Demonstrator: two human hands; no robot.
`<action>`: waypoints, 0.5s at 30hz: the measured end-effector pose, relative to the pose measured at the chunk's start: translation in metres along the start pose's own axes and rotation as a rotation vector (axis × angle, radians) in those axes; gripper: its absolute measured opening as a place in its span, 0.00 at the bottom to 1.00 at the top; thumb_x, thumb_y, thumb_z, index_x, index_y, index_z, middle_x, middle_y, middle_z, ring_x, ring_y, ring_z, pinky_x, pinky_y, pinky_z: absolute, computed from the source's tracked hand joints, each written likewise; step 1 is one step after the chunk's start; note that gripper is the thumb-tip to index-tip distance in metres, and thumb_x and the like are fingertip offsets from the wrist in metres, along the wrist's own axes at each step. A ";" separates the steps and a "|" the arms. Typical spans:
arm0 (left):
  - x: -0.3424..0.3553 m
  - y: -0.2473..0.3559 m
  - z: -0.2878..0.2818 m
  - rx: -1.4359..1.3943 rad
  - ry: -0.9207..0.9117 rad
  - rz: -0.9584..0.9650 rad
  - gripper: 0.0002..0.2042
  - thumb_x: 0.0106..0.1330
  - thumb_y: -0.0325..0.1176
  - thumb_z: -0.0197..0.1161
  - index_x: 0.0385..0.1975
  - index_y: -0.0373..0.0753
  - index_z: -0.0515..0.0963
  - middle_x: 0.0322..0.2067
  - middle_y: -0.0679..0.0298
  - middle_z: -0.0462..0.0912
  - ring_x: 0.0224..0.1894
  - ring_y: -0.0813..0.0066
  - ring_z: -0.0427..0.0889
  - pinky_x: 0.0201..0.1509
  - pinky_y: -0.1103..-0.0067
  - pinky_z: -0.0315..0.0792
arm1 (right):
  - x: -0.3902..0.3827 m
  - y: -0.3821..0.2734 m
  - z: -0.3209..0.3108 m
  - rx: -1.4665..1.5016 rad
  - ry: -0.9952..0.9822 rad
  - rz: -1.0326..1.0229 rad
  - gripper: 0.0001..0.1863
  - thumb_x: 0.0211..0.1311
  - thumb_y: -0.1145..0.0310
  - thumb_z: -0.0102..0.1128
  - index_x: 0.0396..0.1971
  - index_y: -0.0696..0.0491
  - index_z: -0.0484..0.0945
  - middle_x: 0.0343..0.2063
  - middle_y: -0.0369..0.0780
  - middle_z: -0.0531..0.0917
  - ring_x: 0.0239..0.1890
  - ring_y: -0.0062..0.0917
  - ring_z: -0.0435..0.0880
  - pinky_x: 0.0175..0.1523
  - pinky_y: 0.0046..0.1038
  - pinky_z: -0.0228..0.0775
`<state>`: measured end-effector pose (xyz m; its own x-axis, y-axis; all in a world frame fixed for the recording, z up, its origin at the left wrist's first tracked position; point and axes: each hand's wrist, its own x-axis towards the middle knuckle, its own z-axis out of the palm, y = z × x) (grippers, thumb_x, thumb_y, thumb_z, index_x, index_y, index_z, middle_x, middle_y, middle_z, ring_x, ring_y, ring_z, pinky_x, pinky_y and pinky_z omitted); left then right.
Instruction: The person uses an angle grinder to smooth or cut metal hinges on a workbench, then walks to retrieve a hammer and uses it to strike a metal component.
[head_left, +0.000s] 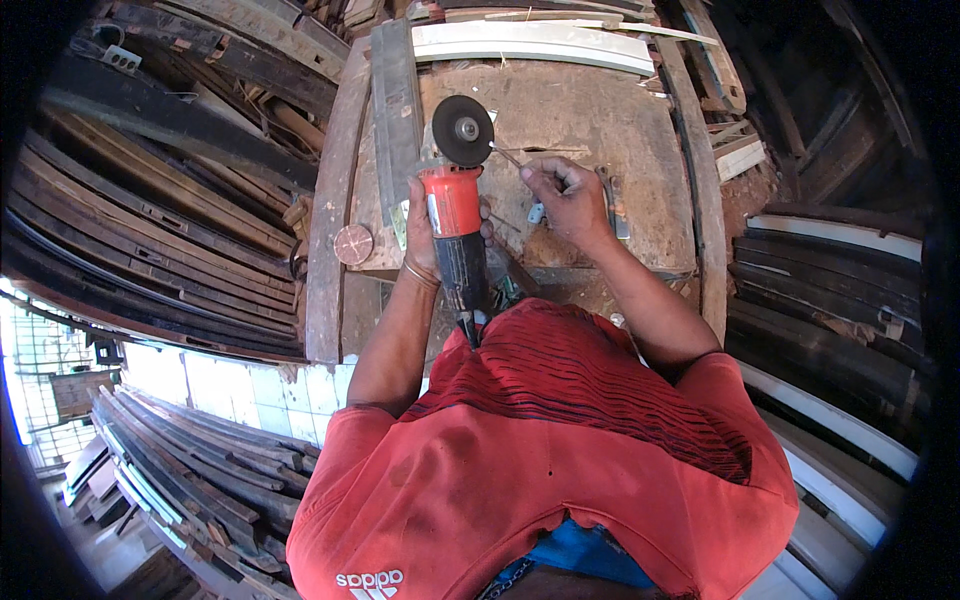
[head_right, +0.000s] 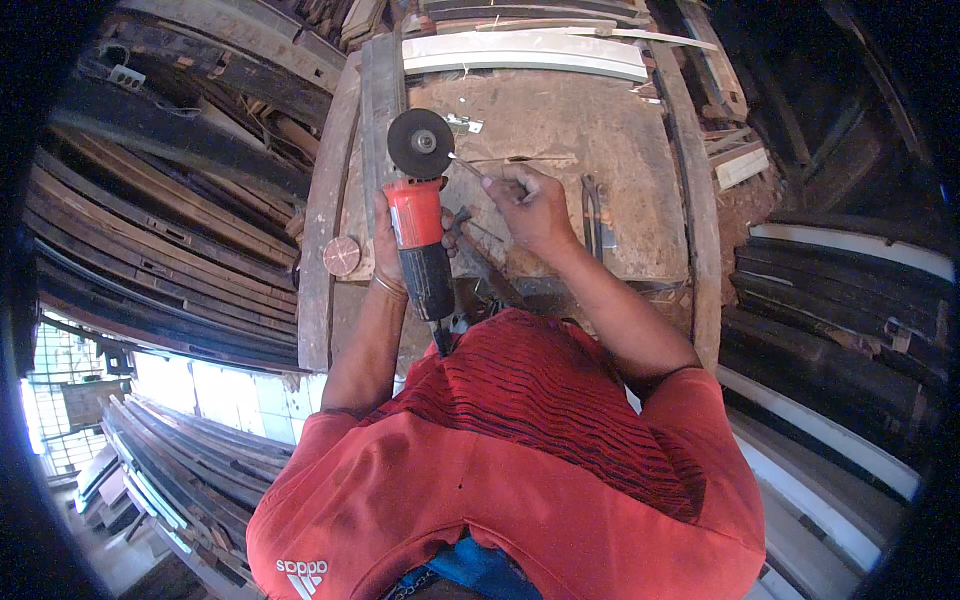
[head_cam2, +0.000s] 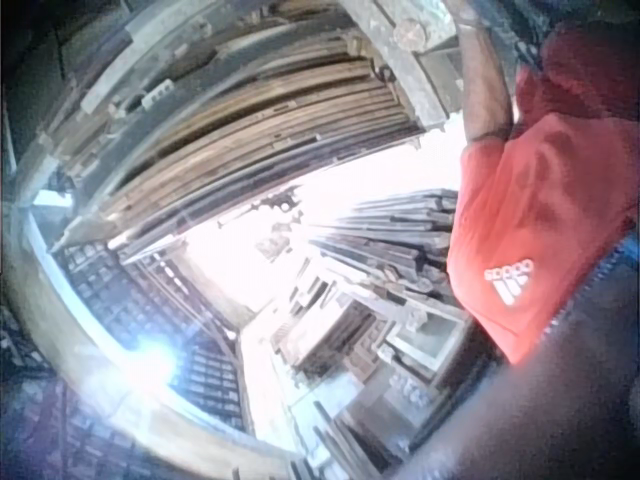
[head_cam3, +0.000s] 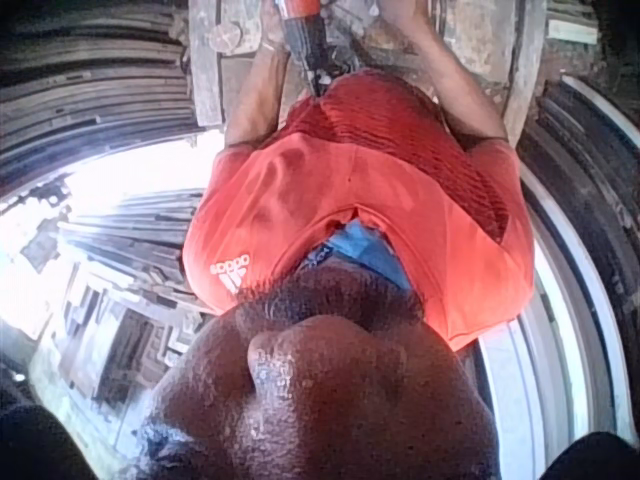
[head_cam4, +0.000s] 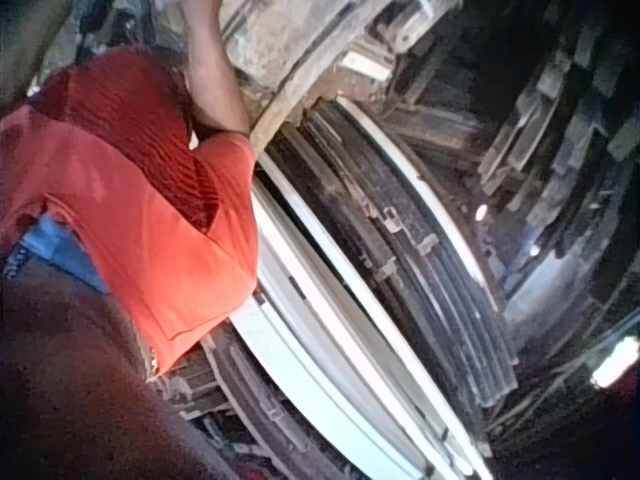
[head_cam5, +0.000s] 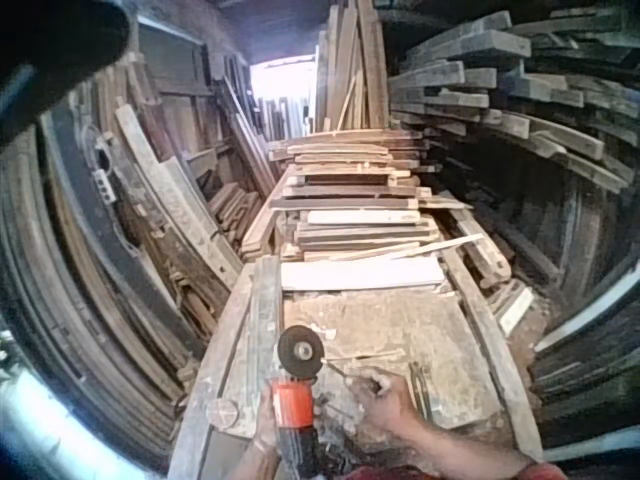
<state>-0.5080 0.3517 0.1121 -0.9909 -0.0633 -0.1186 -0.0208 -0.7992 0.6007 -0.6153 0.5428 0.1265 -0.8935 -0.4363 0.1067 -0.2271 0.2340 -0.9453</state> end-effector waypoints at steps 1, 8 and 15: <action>-0.001 0.001 0.002 -0.023 -0.009 -0.011 0.43 0.64 0.75 0.40 0.58 0.39 0.72 0.30 0.54 0.83 0.26 0.62 0.85 0.28 0.70 0.81 | -0.001 -0.003 0.001 -0.001 0.000 -0.001 0.12 0.65 0.63 0.67 0.40 0.57 0.84 0.24 0.30 0.80 0.27 0.11 0.75 0.33 0.19 0.69; -0.002 0.002 0.000 -0.018 -0.033 -0.025 0.43 0.64 0.75 0.40 0.58 0.39 0.71 0.31 0.53 0.83 0.26 0.62 0.85 0.29 0.70 0.81 | 0.001 -0.021 0.001 -0.021 0.097 -0.282 0.10 0.61 0.71 0.69 0.41 0.58 0.84 0.31 0.38 0.83 0.34 0.19 0.80 0.41 0.23 0.73; -0.002 -0.002 -0.004 -0.068 -0.043 -0.036 0.42 0.64 0.75 0.40 0.58 0.41 0.72 0.30 0.54 0.83 0.26 0.60 0.84 0.29 0.68 0.79 | -0.001 -0.027 -0.001 -0.091 0.143 -0.360 0.10 0.57 0.73 0.69 0.39 0.55 0.85 0.33 0.44 0.85 0.36 0.32 0.85 0.42 0.29 0.75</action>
<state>-0.5056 0.3507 0.1084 -0.9945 -0.0093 -0.1042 -0.0489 -0.8392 0.5416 -0.6082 0.5378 0.1518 -0.7938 -0.3809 0.4740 -0.5633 0.1668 -0.8092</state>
